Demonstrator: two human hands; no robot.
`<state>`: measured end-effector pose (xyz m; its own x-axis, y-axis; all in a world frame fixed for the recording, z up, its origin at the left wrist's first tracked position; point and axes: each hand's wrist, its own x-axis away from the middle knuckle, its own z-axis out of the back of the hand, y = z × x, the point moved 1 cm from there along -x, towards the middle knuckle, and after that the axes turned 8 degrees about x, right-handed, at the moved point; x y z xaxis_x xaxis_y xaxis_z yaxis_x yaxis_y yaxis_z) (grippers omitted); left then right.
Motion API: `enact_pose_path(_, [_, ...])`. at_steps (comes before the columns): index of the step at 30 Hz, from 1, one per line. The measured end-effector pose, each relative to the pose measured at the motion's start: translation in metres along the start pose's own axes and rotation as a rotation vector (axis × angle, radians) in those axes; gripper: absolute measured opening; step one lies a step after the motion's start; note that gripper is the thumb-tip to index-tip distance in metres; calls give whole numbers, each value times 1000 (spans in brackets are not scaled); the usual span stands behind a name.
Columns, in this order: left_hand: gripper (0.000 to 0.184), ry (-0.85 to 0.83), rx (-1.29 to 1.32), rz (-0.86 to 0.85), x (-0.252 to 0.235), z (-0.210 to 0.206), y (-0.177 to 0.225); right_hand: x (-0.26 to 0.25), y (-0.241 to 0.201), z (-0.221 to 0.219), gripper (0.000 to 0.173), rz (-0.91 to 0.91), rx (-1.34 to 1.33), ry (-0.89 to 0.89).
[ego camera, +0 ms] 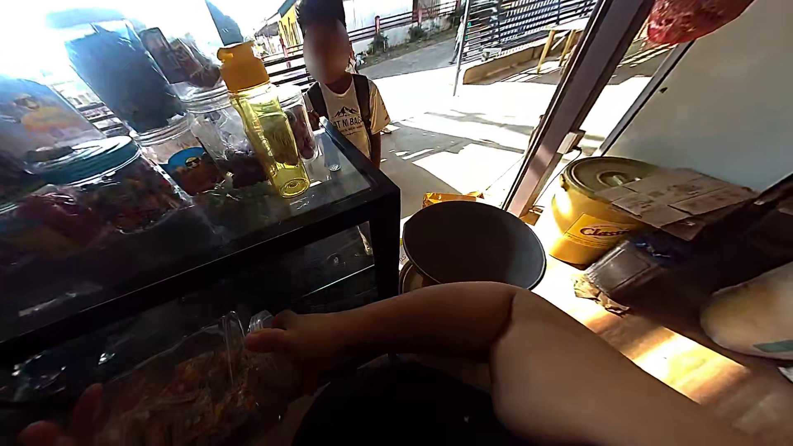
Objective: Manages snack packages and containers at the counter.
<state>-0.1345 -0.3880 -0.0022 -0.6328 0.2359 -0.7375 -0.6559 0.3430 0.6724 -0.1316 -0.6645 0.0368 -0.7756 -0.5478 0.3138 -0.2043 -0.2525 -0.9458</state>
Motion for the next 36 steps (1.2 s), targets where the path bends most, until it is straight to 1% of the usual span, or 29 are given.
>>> enact_pose_path(2, [107,75,57,163,21,2,-12,2,12,-10,85,-143,-3,0])
enact_pose_path(3, [112,129,89,230,33,4,-19,0,20,-14,86,-184,8,-12])
enact_pose_path(5, [117,204,110,321,54,6,-29,-4,30,-17,85,-250,44,-62])
enact_pose_path(7, [117,254,175,400,68,7,-37,-12,46,-20,88,-243,111,-51])
enact_pose_path(9, [121,322,269,495,79,6,-45,-18,59,-23,97,-177,258,41])
enact_pose_path(10, [125,354,302,553,84,3,-49,-17,59,-22,103,-146,358,48])
enact_pose_path(11, [127,383,335,608,91,0,-53,-13,54,-20,109,-127,466,26])
enact_pose_path(13, [124,456,455,696,106,-7,-65,-8,42,-15,116,-84,692,-36])
enact_pose_path(15, [111,510,563,725,115,-14,-75,-7,32,-13,116,40,904,-69])
enact_pose_path(16, [102,500,606,714,115,-15,-78,-7,27,-12,115,130,1001,-83])
enact_pose_path(18, [83,419,681,668,111,-16,-84,-4,14,-8,108,337,1173,-149])
enact_pose_path(19, [79,371,715,641,109,-17,-88,-1,9,-6,102,449,1254,-205])
enact_pose_path(21, [82,309,800,629,108,-18,-96,7,1,-2,92,664,1376,-336])
enact_pose_path(22, [88,286,832,636,108,-17,-100,12,-2,-1,91,705,1389,-411])
enact_pose_path(23, [94,256,852,642,109,-15,-102,16,-7,0,88,698,1363,-479])
enact_pose_path(24, [100,232,842,653,109,-14,-101,19,-10,2,80,683,1281,-505])
enact_pose_path(25, [103,220,832,665,108,-13,-98,21,-11,4,67,678,1154,-460])
enact_pose_path(26, [104,214,818,678,105,-13,-95,22,-11,4,61,664,1044,-345])
enact_pose_path(27, [104,229,794,698,103,-14,-91,21,-12,1,68,597,1008,-197])
enact_pose_path(28, [104,249,782,719,104,-13,-90,21,-13,-4,82,448,1040,-96])
enact_pose_path(29, [108,268,750,737,107,-13,-91,20,-13,-9,97,284,1106,-62])
enact_pose_path(30, [110,273,725,749,111,-13,-91,18,-8,-15,107,154,1169,-72])
enact_pose_path(31, [113,252,724,743,116,-11,-93,16,-2,-20,111,84,1207,-91])
enact_pose_path(32, [116,227,723,724,118,-9,-95,17,1,-23,113,32,1222,-111])
enact_pose_path(33, [113,237,695,714,116,-11,-95,18,-1,-24,111,1,1221,-126])
enact_pose_path(34, [106,238,673,704,113,-12,-93,19,-3,-24,108,4,1206,-127])
enact_pose_path(36, [90,262,604,691,108,-19,-87,22,-4,-23,100,106,1157,-122])
